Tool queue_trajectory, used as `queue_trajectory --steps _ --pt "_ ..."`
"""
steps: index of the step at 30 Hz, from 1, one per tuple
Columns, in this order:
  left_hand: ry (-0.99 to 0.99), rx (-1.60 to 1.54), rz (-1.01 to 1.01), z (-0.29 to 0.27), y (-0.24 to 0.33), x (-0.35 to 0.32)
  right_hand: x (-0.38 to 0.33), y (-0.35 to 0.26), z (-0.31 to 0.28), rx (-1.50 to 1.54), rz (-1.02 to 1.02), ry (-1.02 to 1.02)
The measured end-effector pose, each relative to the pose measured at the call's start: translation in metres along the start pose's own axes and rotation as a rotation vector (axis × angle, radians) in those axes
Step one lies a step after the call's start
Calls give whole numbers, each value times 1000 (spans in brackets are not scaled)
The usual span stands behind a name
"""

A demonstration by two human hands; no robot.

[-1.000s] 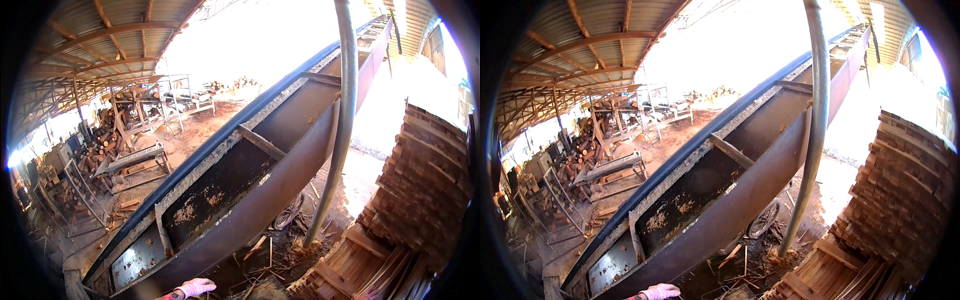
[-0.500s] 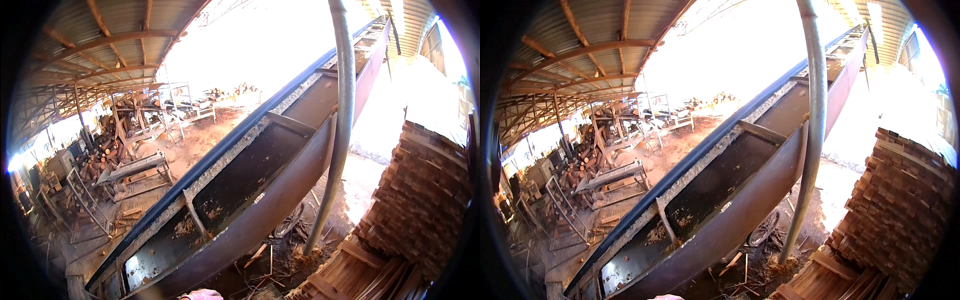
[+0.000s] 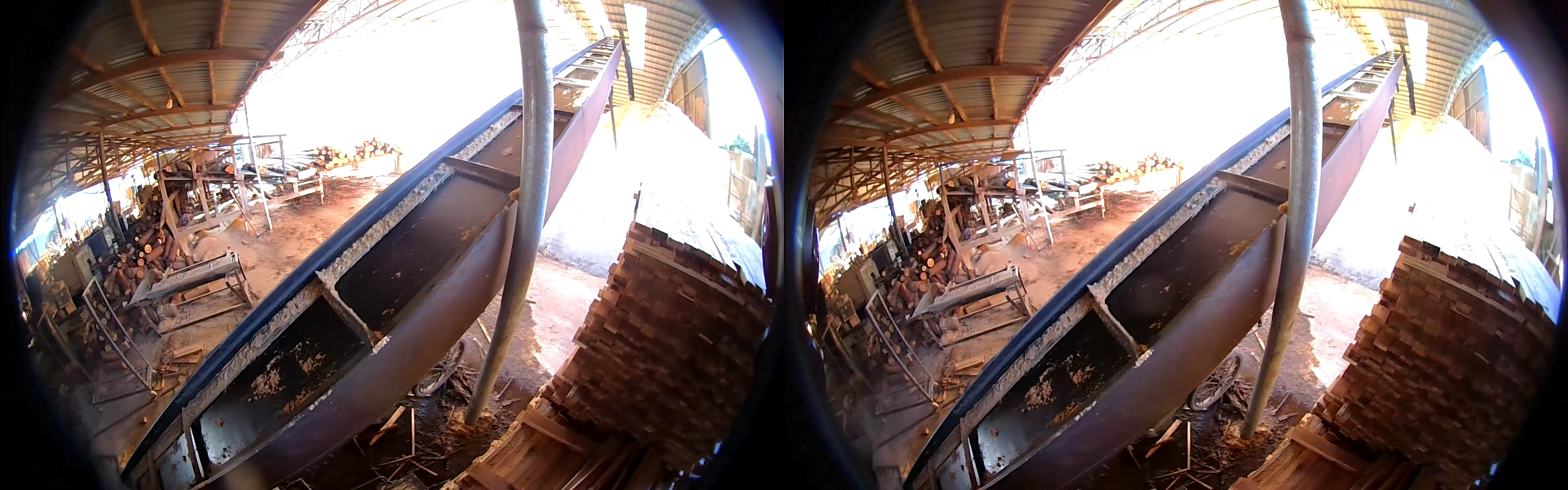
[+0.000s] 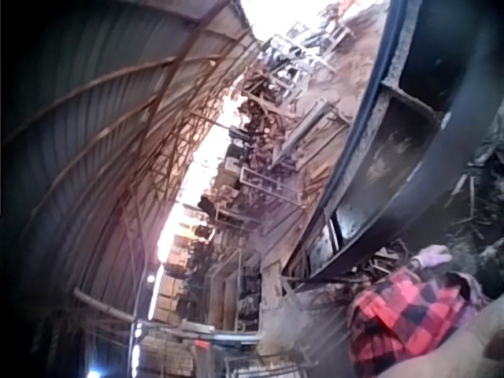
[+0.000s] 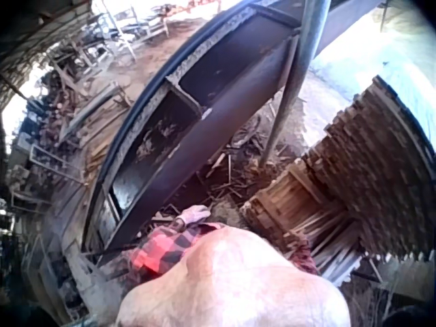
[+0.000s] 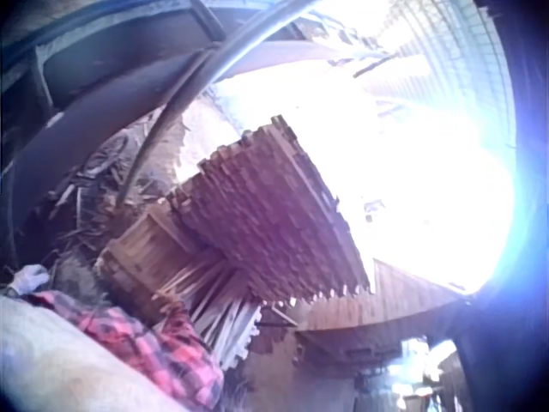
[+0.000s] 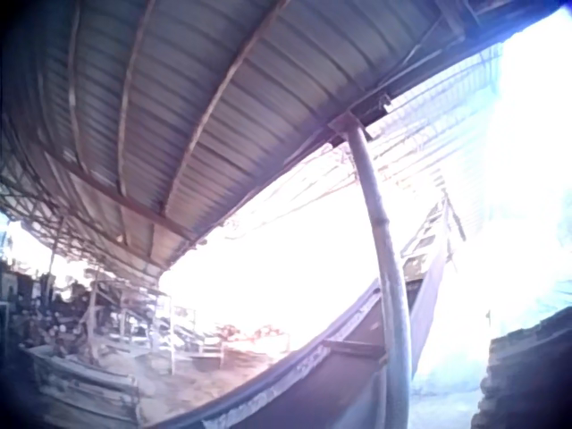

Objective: The person picks up groups of wood slats from a large stack and moves them to a different location, organizing them into a new pile within a wooden frame by hand.

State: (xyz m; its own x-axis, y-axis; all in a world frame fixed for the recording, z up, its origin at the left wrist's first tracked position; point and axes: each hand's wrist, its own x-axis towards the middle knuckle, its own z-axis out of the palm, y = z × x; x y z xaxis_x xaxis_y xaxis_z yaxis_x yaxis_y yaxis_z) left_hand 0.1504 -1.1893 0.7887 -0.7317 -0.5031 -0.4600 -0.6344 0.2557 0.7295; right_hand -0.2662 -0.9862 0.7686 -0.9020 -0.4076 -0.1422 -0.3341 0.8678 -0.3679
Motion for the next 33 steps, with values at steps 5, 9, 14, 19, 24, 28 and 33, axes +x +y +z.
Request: queue_trajectory --steps 5,9,14,19,24,28,33 --pt "-67 -11 -11 5 15 8 5 -16 -4 -15 -11 -18" --pt "-134 55 -35 -3 14 12 6 -37 -2 -27 -34 -21" --pt "-25 78 88 -21 17 41 1 -73 3 -50 -64 -23" --pt "30 15 170 -27 34 63 -9 -106 14 -64 -99 -31" --pt "-70 32 116 13 19 79 -15 -114 21 -62 -117 -33" --pt "-229 39 274 41 -6 90 -10 -101 15 -33 -88 -27" --pt "-228 211 446 42 -5 77 1 -51 1 -1 -33 0"
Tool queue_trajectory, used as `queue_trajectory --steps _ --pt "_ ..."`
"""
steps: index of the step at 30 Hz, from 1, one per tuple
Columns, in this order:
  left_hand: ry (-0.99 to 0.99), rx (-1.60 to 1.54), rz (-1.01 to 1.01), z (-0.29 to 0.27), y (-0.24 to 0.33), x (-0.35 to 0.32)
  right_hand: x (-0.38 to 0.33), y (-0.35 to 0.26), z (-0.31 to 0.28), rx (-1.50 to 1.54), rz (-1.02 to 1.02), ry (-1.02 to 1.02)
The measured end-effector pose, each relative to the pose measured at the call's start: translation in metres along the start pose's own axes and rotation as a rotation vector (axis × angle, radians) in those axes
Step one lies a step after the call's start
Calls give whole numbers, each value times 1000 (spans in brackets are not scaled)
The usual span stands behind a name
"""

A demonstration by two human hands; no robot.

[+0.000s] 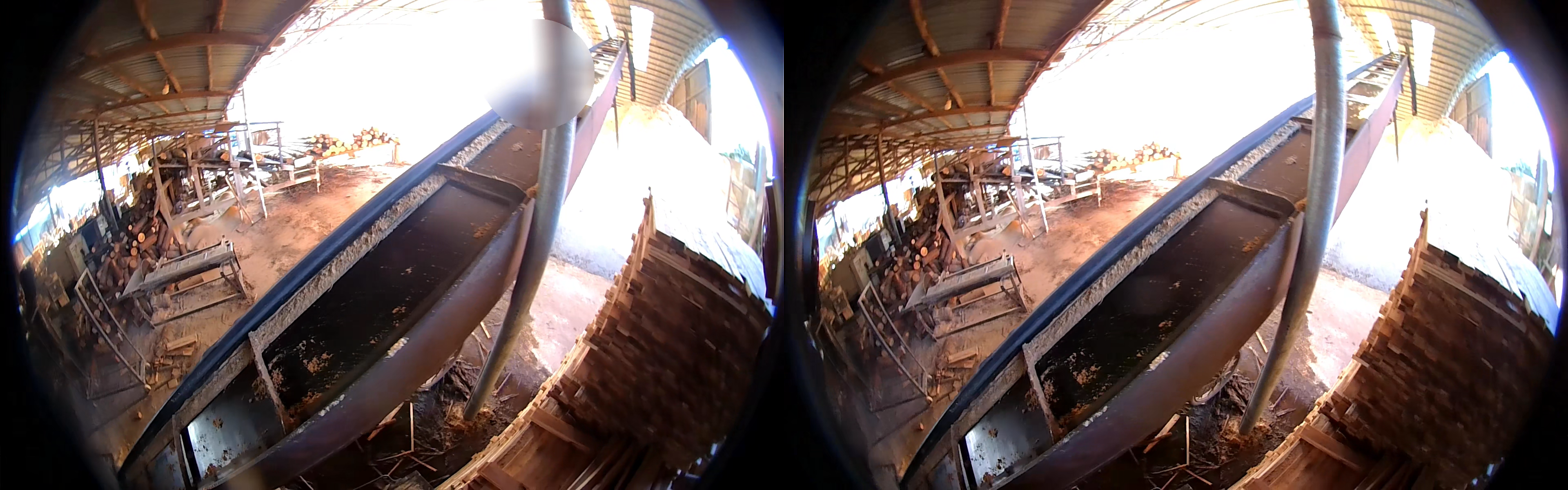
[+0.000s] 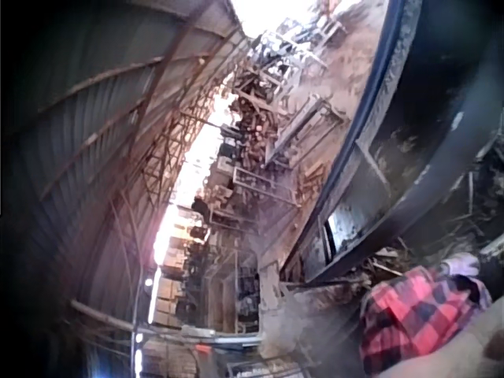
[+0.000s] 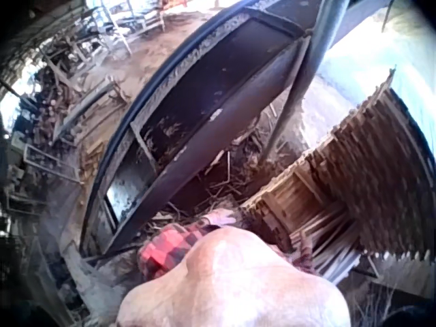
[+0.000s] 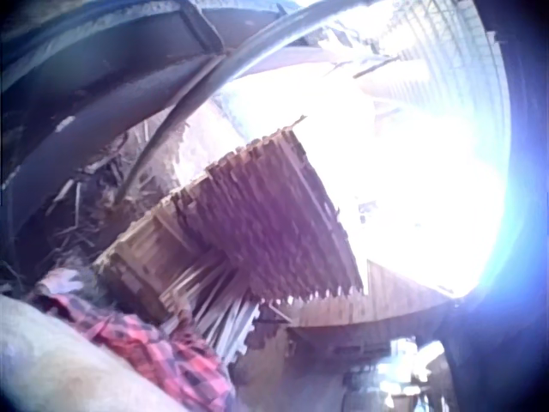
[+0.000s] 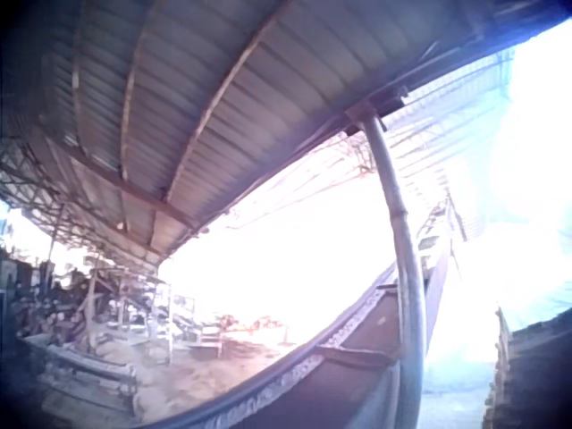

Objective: The person picks up groups of wood slats from a large stack and moves them to a different location, organizing them into a new pile within a wooden frame by hand.

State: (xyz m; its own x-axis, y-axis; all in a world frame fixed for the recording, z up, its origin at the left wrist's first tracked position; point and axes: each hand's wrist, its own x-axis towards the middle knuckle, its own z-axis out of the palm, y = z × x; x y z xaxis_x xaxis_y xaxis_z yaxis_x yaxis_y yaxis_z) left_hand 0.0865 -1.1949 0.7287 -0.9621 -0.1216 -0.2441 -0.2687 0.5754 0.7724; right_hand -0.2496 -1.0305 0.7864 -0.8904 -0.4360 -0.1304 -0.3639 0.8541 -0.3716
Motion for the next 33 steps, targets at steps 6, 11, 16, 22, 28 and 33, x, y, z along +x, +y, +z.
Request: queue_trajectory --steps 6,11,16,22,28,33 --pt "-191 217 -42 20 2 35 8 87 -12 42 69 28" --pt "-452 244 -201 3 76 112 2 196 -7 79 197 108" --pt "-322 295 251 45 124 188 -12 254 4 54 296 370" --pt "-589 496 125 94 183 301 19 295 53 210 710 338" --pt "-439 -163 -54 188 141 366 8 332 50 216 694 281" --pt "-300 -380 -149 247 181 435 14 326 52 172 770 305"
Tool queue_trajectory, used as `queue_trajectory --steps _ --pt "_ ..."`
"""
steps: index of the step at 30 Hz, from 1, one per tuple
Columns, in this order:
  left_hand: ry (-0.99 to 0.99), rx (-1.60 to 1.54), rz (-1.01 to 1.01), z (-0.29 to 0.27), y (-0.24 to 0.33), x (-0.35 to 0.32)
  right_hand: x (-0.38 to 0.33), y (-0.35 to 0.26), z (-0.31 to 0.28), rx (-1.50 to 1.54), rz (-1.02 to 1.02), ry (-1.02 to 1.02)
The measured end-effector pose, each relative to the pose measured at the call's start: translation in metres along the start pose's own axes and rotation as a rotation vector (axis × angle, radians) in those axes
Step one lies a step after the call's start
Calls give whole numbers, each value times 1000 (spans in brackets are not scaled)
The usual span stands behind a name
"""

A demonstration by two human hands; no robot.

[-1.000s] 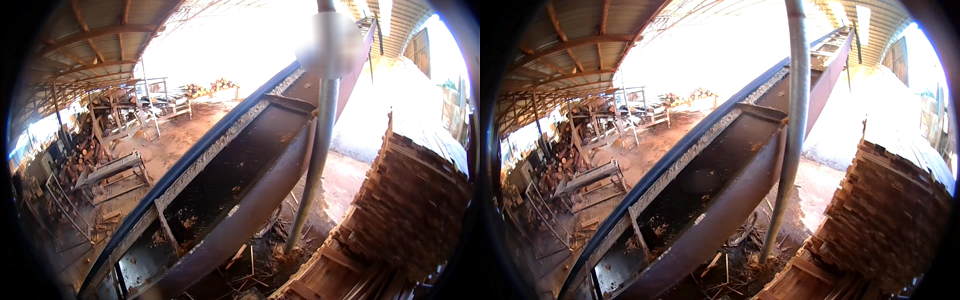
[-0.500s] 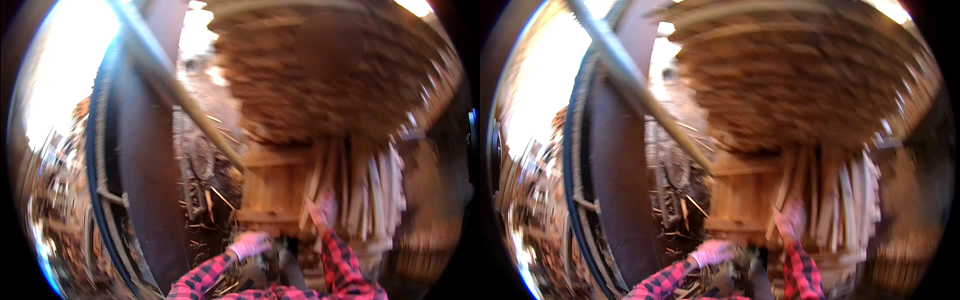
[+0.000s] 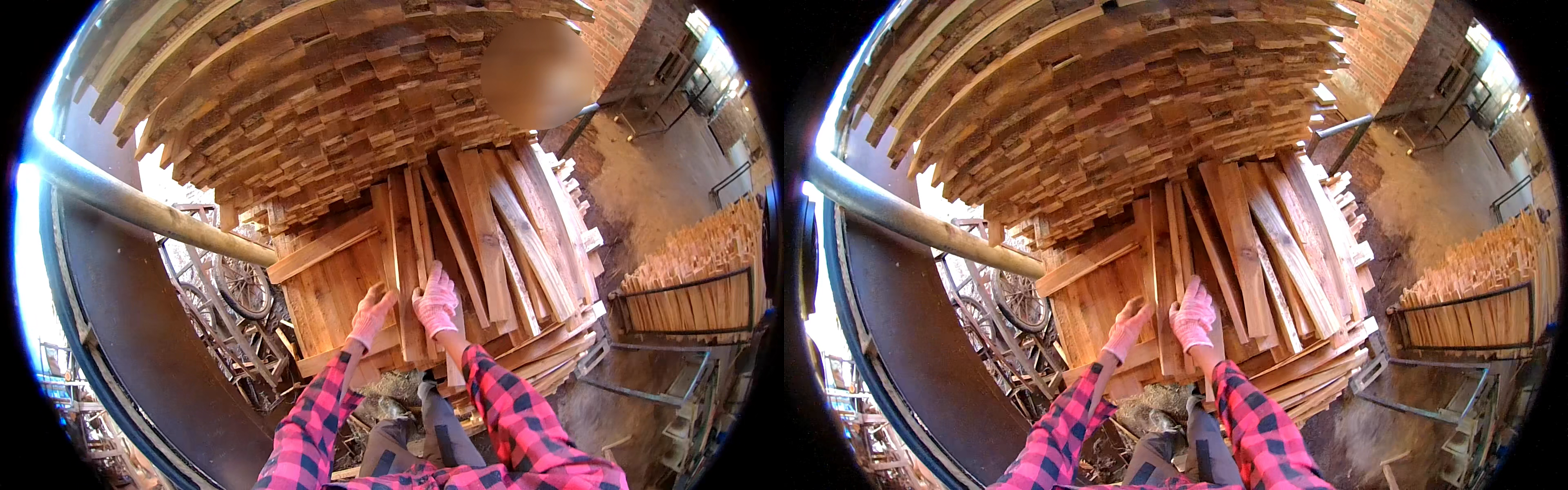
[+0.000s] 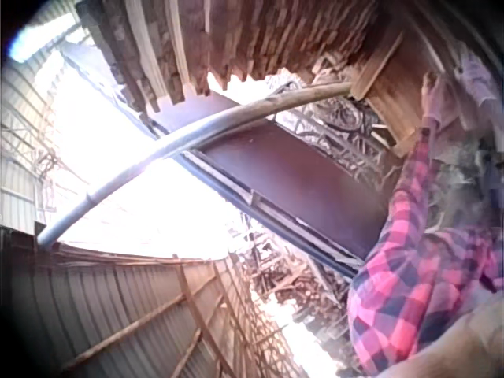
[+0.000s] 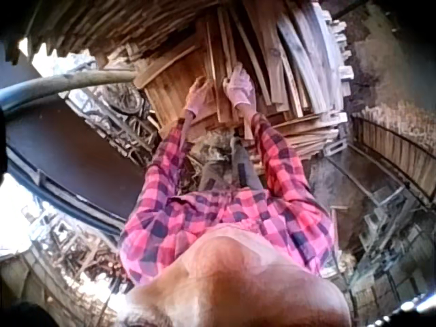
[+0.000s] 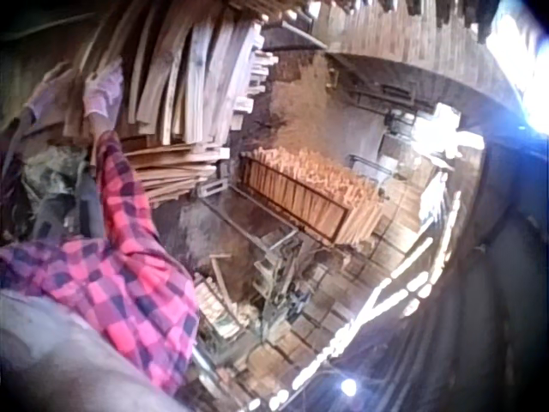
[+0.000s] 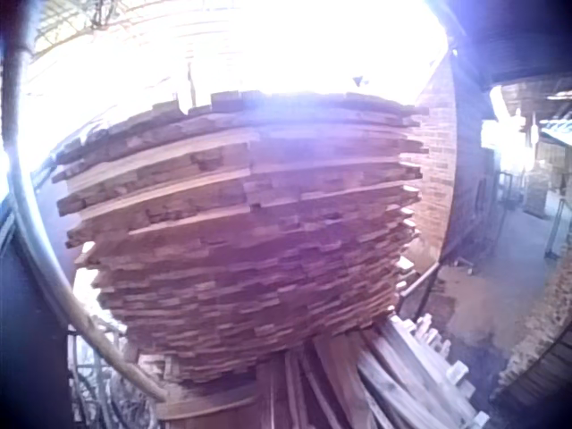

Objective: The person picks up groups of wood slats from a large stack and moves them to a different location, organizing them into a new pile within a wooden frame by hand.

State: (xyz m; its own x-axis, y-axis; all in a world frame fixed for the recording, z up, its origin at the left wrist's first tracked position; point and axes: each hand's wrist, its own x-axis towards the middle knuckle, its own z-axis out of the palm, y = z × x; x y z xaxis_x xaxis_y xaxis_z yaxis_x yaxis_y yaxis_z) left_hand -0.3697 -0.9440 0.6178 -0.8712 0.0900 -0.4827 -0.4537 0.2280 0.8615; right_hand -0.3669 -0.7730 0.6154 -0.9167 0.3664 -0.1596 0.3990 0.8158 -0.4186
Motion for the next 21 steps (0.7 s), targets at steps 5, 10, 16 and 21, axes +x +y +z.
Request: queue_trajectory --steps 5,10,16,21 --pt "186 -25 -126 40 46 36 -2 0 -6 52 -38 -65" --pt "229 -32 -221 14 24 34 -10 2 -9 267 -61 -85" --pt "173 -678 -198 -30 0 -39 -51 12 15 752 -300 -194" --pt "-113 -1166 -330 -140 -138 4 -49 -22 105 132 -291 -124"
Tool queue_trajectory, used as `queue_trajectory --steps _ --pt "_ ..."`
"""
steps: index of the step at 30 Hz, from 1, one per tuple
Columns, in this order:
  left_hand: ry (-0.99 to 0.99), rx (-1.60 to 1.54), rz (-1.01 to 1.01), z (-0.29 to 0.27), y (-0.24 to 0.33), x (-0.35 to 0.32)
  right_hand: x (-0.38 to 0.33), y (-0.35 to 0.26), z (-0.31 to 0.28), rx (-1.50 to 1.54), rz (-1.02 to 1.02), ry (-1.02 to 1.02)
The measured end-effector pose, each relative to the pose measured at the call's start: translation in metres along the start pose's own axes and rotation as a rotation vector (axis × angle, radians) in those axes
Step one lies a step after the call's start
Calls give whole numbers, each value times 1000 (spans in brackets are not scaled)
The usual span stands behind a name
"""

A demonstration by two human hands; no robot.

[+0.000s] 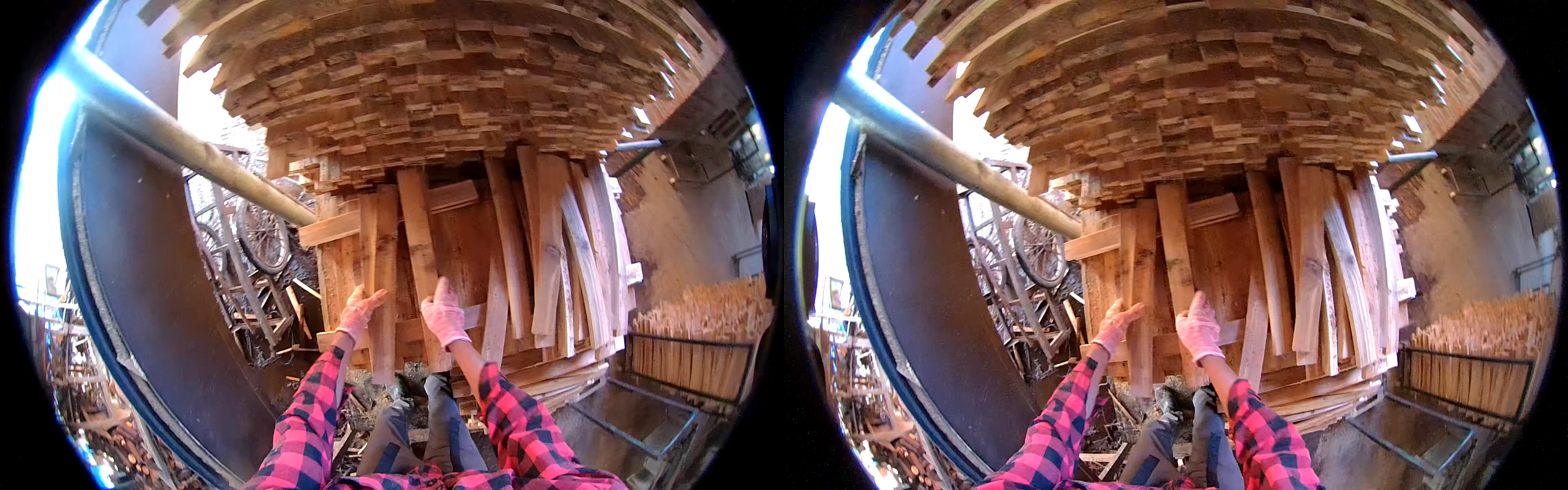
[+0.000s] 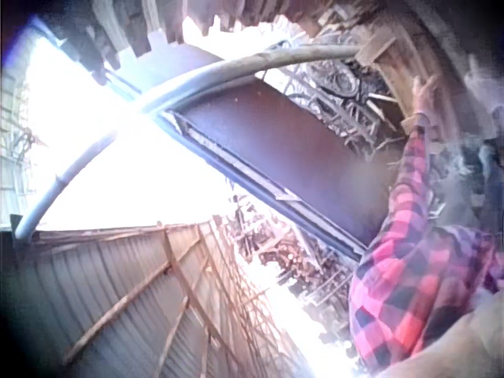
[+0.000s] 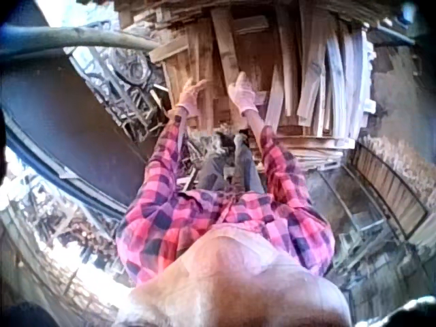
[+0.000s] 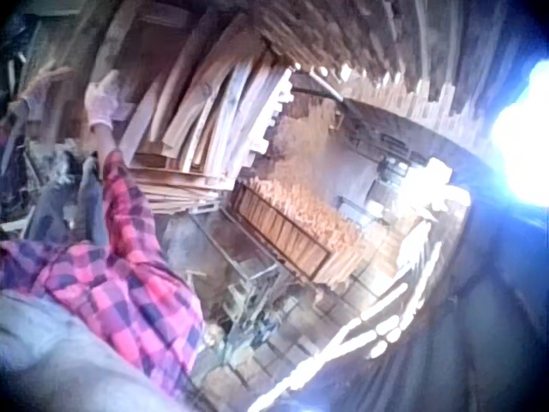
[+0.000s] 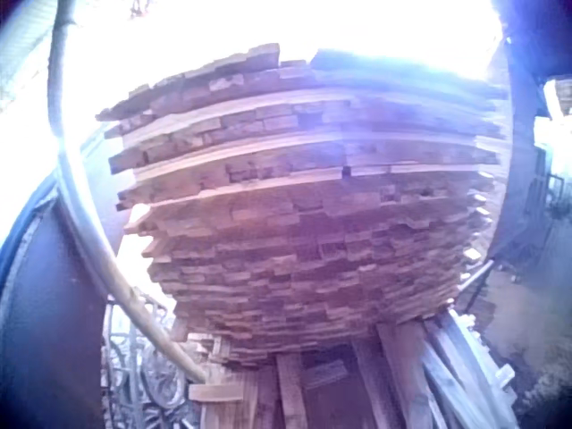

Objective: The person picks up groups of wood slats from a large stack and moves them to a different location, organizing them into a new pile within a wooden frame by hand.

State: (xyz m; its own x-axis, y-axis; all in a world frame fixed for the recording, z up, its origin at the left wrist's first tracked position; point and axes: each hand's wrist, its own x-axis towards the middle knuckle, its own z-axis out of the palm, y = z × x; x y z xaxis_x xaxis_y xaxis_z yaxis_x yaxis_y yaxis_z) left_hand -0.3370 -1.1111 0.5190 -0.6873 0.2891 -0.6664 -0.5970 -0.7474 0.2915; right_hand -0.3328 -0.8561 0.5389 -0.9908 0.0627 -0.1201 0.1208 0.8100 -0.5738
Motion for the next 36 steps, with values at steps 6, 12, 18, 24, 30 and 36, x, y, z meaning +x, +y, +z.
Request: queue_trajectory --steps 6,12,18,24,30,36 --pt "479 1266 733 -5 59 1 32 -77 -50 -115 150 -198" --pt "417 988 607 -20 180 43 37 -65 -47 -115 206 -221" --pt "729 1510 641 1 207 80 45 -47 -57 -49 239 -214" --pt "671 1652 532 -5 241 97 56 -62 -62 -69 340 -277" --pt "796 1826 437 -3 244 81 39 -60 -55 -40 287 -81" --pt "667 1208 950 74 80 40 47 -46 -64 0 417 -195"
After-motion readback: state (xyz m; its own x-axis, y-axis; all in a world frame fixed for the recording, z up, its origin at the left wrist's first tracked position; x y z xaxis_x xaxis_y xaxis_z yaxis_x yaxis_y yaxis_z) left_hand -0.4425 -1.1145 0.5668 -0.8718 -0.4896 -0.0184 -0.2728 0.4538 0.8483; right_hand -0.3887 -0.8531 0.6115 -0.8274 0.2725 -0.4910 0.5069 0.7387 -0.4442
